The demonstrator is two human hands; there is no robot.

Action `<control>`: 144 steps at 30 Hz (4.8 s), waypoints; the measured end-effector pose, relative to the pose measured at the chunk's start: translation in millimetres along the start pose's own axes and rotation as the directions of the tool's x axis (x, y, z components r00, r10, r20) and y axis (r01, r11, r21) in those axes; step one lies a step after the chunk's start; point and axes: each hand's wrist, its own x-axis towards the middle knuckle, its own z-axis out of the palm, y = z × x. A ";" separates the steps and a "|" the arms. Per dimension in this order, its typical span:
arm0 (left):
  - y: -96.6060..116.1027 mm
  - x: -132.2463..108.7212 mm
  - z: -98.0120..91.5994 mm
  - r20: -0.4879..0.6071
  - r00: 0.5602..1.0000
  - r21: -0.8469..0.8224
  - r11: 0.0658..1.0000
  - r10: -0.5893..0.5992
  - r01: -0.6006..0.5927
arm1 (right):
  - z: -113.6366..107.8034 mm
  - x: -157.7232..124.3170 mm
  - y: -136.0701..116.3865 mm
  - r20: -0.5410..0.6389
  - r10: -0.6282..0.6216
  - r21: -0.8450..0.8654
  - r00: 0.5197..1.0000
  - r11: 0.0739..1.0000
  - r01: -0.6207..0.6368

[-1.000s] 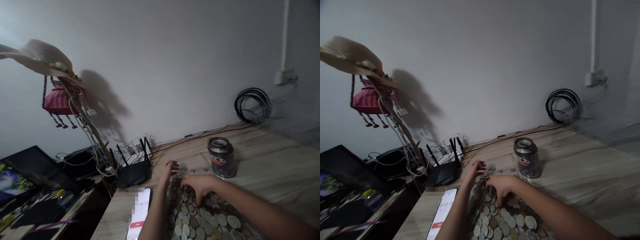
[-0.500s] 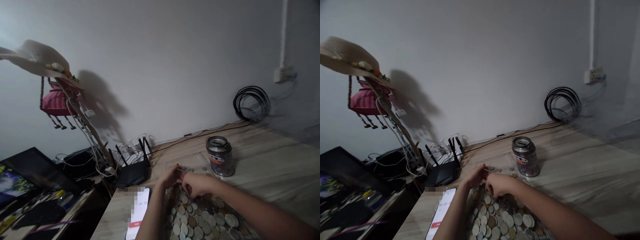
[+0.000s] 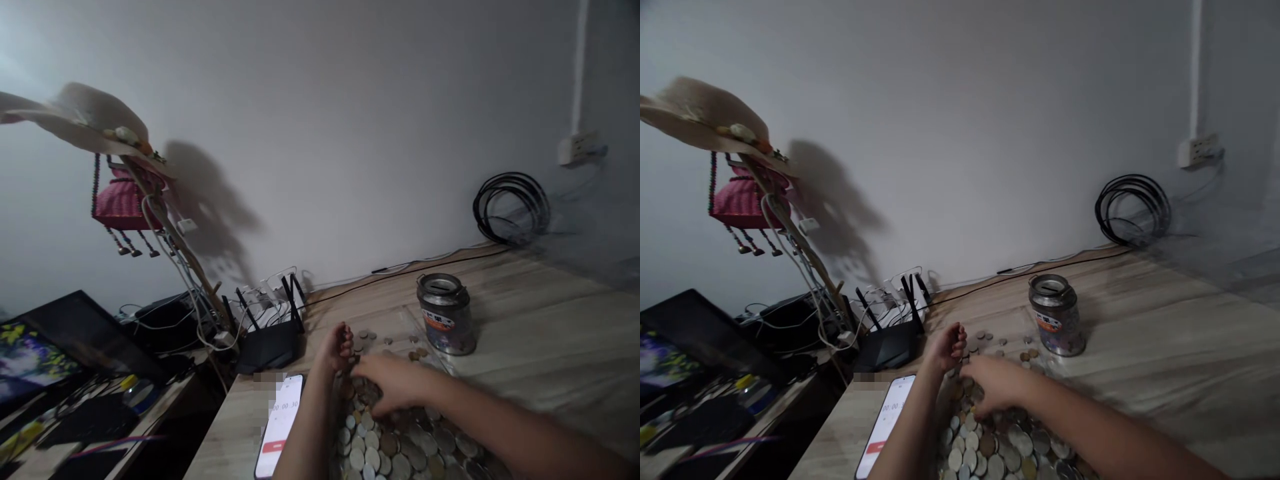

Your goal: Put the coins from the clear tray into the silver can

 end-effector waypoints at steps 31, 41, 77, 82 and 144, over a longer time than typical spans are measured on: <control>-8.6 -5.1 5.5 0.248 0.922 0.387 0.903 -0.298 0.187 | 4.2 29.5 26.2 -0.307 0.330 0.408 0.893 0.893 -0.190; -7.6 2.7 -0.2 0.157 0.942 0.355 0.907 -0.296 0.226 | -10.1 20.0 33.3 -0.370 0.363 0.275 0.855 0.922 -0.273; -15.1 -1.0 8.4 0.148 0.989 0.575 0.815 -0.010 -0.077 | -85.7 -25.3 41.5 -0.818 0.156 -0.197 0.553 0.828 -0.525; -16.1 0.6 5.1 0.188 0.982 0.570 0.809 0.038 -0.140 | -32.0 6.3 23.0 -0.430 0.245 -0.160 0.869 0.927 -0.340; -13.1 10.2 1.9 0.106 0.992 0.330 0.944 -0.072 0.033 | -93.2 -33.6 45.7 -0.836 0.166 -0.287 0.523 0.681 -0.674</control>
